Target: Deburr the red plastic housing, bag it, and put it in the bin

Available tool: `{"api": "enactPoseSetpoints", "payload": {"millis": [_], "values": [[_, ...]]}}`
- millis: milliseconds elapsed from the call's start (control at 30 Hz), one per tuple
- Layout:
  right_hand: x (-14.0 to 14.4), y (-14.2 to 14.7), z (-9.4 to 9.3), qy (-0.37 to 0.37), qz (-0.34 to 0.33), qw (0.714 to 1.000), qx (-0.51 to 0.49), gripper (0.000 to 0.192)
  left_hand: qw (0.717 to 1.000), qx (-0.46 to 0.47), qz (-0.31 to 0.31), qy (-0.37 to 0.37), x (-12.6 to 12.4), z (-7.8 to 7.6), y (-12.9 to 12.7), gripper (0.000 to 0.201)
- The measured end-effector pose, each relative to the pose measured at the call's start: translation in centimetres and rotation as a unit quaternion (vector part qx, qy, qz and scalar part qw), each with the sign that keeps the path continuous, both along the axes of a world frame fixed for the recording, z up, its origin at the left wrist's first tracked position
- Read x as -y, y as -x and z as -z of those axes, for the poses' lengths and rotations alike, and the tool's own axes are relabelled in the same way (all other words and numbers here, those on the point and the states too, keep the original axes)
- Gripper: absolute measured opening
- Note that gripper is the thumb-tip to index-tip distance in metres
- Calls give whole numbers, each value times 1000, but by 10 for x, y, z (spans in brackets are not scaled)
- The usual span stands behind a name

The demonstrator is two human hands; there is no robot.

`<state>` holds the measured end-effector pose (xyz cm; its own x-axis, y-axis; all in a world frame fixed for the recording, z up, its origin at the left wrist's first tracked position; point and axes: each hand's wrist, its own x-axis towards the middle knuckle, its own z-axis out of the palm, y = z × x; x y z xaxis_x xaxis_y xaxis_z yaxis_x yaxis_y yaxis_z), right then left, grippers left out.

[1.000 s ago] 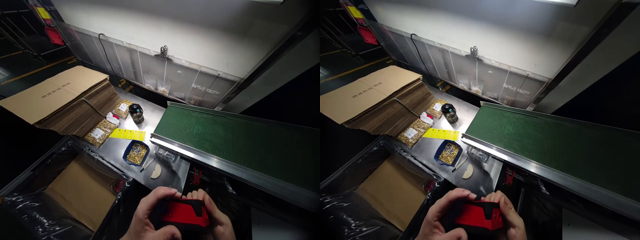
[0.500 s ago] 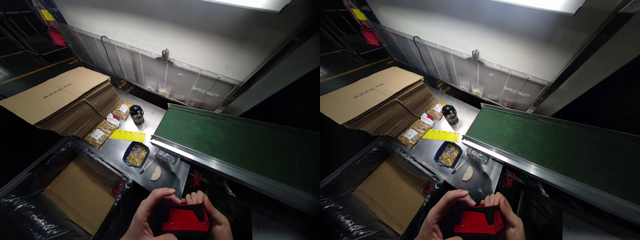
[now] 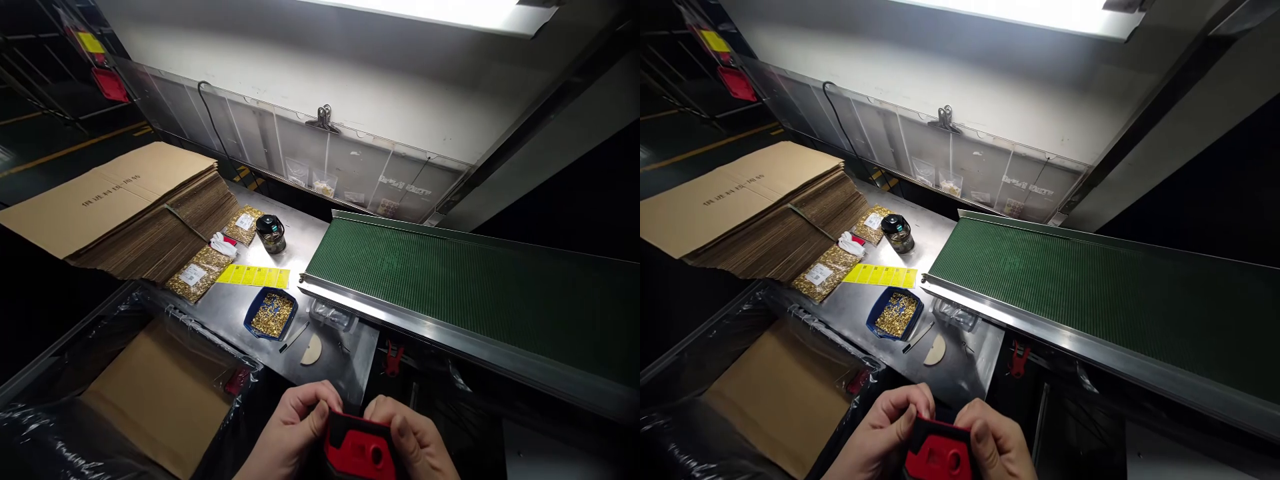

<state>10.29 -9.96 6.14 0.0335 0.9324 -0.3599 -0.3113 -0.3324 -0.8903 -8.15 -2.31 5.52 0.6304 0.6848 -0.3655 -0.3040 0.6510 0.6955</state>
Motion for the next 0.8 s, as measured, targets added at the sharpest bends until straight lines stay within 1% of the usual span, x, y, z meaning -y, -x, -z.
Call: {"api": "enactPoseSetpoints", "payload": {"millis": [67, 100, 167, 233, 267, 300, 333, 367, 400, 433, 500, 533, 567, 633, 667, 700, 767, 800], "values": [[1, -1, 2, 10, -12, 1000, 22, 59, 998, 20, -10, 50, 2, 2, -1, 33], [2, -2, 4, 18, -16, 999, 32, 59, 998, 24, -7, 59, 1, 1, -2, 35], [3, -1, 6, 32, -25, 998, 54, 56, 999, 4, 18, 32, 0, -3, -2, 41], [3, 0, 6, 41, -41, 996, 69, 54, 997, -56, 52, -17, -1, -6, -1, 45], [2, 1, 6, 47, -52, 995, 73, 54, 994, -84, 62, -24, -1, -7, -1, 46], [1, 1, 5, 51, -66, 994, 73, 54, 993, -100, 63, -14, -1, -6, -2, 45], [-1, 1, 3, 52, -82, 993, 69, 56, 994, -99, 52, 20, 0, -5, -3, 44], [-2, 1, 1, 50, -97, 992, 63, 58, 993, -83, 31, 79, 1, -4, -4, 43], [-4, 0, -1, 46, -111, 991, 61, 61, 986, -59, 7, 158, 1, -2, -6, 41], [-6, -1, -3, 41, -121, 990, 62, 63, 970, -35, -18, 240, 1, 0, -8, 38], [-7, -4, -7, 36, -132, 989, 62, 69, 922, -1, -65, 381, -1, 4, -13, 34], [-7, -6, -7, 41, -137, 988, 60, 74, 901, 13, -81, 426, -2, 5, -15, 34], [-6, -7, -7, 47, -141, 987, 56, 83, 890, 28, -91, 446, -3, 7, -17, 35], [-3, -8, -4, 57, -129, 989, 46, 101, 891, 63, -89, 440, -4, 11, -18, 39], [-1, -8, -2, 61, -110, 991, 44, 101, 898, 74, -74, 428, -3, 13, -18, 42], [-1, -9, 1, 68, -82, 994, 41, 95, 908, 76, -58, 409, -1, 14, -17, 43], [-1, -13, 4, 86, -22, 996, 24, 75, 930, 58, -27, 361, 3, 15, -13, 42], [-2, -15, 4, 99, -4, 995, 8, 67, 940, 49, -14, 338, 5, 15, -10, 40]]}}
